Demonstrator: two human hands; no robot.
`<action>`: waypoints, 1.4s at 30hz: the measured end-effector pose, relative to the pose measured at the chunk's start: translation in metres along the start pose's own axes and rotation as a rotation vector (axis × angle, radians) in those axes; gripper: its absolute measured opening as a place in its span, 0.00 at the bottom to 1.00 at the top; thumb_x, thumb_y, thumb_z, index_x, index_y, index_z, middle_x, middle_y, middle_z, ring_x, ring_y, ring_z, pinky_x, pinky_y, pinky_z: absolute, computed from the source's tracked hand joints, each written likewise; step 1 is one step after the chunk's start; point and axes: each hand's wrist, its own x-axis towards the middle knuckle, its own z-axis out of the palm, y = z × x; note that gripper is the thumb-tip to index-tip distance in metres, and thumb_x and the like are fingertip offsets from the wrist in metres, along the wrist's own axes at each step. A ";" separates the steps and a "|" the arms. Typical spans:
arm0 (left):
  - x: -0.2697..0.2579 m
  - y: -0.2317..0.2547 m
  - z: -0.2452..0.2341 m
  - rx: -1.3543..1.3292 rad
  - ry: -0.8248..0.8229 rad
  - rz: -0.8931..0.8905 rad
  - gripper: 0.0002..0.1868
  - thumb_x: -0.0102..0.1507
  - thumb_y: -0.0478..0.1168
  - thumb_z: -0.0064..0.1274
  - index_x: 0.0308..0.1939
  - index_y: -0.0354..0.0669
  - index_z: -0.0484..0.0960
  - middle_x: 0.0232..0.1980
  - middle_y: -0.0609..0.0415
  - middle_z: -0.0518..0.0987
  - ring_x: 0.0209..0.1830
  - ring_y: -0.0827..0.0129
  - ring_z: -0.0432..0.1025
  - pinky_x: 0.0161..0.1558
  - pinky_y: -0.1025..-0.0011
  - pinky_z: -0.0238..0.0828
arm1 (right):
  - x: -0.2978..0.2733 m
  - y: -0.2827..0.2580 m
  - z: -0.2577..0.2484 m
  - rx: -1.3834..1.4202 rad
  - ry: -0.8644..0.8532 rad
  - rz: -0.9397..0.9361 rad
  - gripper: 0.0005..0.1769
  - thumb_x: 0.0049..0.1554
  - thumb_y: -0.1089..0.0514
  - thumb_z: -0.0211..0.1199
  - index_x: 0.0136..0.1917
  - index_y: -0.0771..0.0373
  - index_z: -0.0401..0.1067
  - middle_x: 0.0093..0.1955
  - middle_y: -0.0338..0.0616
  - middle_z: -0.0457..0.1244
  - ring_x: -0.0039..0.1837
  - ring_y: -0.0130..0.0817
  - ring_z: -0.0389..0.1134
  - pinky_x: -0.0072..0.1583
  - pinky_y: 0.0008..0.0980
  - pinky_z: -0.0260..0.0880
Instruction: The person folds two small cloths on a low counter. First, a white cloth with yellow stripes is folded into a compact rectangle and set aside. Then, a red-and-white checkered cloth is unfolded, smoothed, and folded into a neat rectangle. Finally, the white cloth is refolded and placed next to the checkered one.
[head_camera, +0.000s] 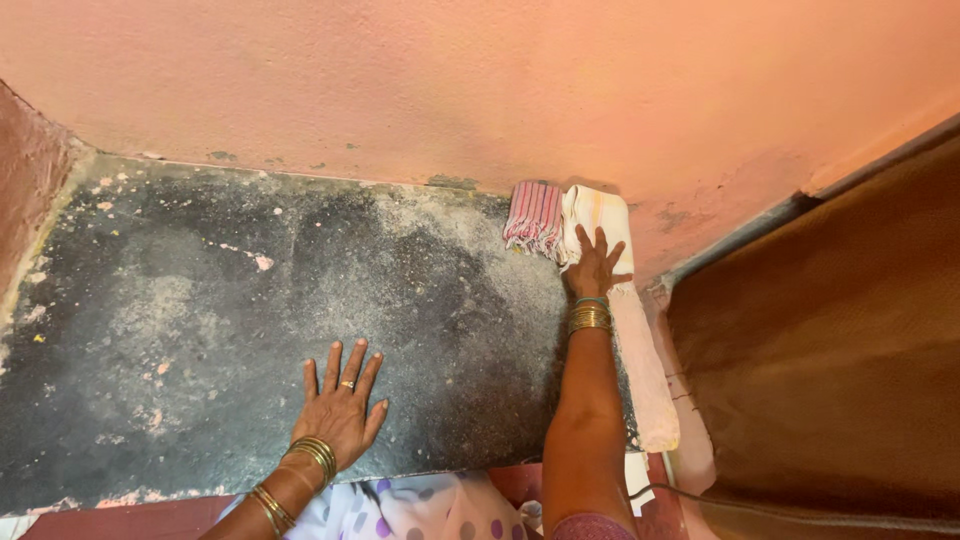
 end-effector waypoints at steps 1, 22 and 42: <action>-0.001 0.000 -0.001 0.002 -0.004 -0.001 0.39 0.68 0.61 0.30 0.79 0.54 0.43 0.83 0.51 0.34 0.82 0.48 0.26 0.75 0.39 0.23 | 0.000 -0.001 0.000 -0.007 -0.008 0.002 0.51 0.48 0.69 0.65 0.77 0.29 0.58 0.86 0.31 0.39 0.85 0.55 0.27 0.70 0.86 0.23; -0.008 -0.002 -0.001 -0.023 0.029 0.008 0.38 0.68 0.61 0.30 0.79 0.54 0.43 0.84 0.51 0.36 0.82 0.49 0.26 0.75 0.39 0.23 | -0.058 -0.060 -0.025 -0.017 -0.150 -0.198 0.47 0.47 0.73 0.54 0.76 0.39 0.60 0.86 0.32 0.41 0.86 0.51 0.30 0.75 0.78 0.20; -0.009 -0.001 -0.006 -0.084 0.049 0.003 0.38 0.67 0.60 0.34 0.79 0.54 0.46 0.84 0.51 0.37 0.83 0.49 0.27 0.75 0.39 0.23 | -0.032 -0.126 0.079 -0.137 0.284 -0.518 0.35 0.54 0.63 0.61 0.76 0.58 0.65 0.76 0.58 0.57 0.72 0.65 0.58 0.72 0.56 0.55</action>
